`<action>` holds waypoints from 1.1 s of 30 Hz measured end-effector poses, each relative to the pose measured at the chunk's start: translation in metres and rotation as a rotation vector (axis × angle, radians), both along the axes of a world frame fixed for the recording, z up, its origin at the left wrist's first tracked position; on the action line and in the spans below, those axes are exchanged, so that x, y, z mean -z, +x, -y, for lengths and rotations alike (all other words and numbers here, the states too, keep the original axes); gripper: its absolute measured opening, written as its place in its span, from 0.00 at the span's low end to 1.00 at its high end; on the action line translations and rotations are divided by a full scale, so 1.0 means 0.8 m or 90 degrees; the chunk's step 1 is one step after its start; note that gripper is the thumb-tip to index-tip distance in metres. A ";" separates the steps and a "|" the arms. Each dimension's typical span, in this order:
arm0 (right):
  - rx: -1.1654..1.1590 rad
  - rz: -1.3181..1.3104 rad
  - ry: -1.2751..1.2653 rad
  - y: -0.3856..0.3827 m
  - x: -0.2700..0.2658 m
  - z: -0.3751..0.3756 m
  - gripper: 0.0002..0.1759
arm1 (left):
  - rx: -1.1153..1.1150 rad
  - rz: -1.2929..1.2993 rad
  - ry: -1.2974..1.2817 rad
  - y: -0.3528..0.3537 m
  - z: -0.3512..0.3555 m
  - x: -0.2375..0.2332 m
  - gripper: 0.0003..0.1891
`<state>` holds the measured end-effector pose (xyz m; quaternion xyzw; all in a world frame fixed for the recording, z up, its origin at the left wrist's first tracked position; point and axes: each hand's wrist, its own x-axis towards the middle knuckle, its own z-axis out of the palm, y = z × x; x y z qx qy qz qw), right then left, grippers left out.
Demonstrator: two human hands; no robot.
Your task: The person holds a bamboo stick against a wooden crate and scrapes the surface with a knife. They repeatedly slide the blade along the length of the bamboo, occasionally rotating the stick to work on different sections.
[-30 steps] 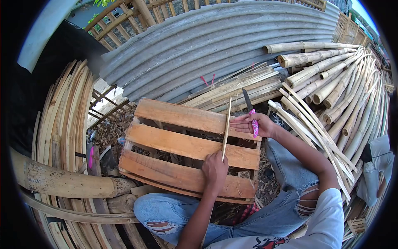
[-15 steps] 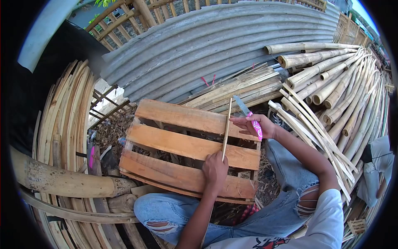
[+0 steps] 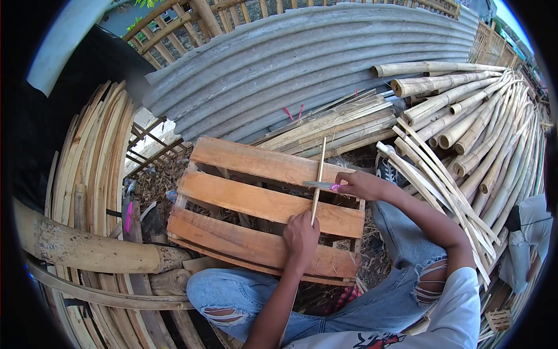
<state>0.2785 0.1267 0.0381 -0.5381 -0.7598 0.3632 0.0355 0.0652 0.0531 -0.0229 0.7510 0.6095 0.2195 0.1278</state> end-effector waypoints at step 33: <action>0.021 0.165 0.359 0.044 0.086 -0.075 0.34 | -0.006 -0.012 -0.031 0.004 0.000 -0.006 0.12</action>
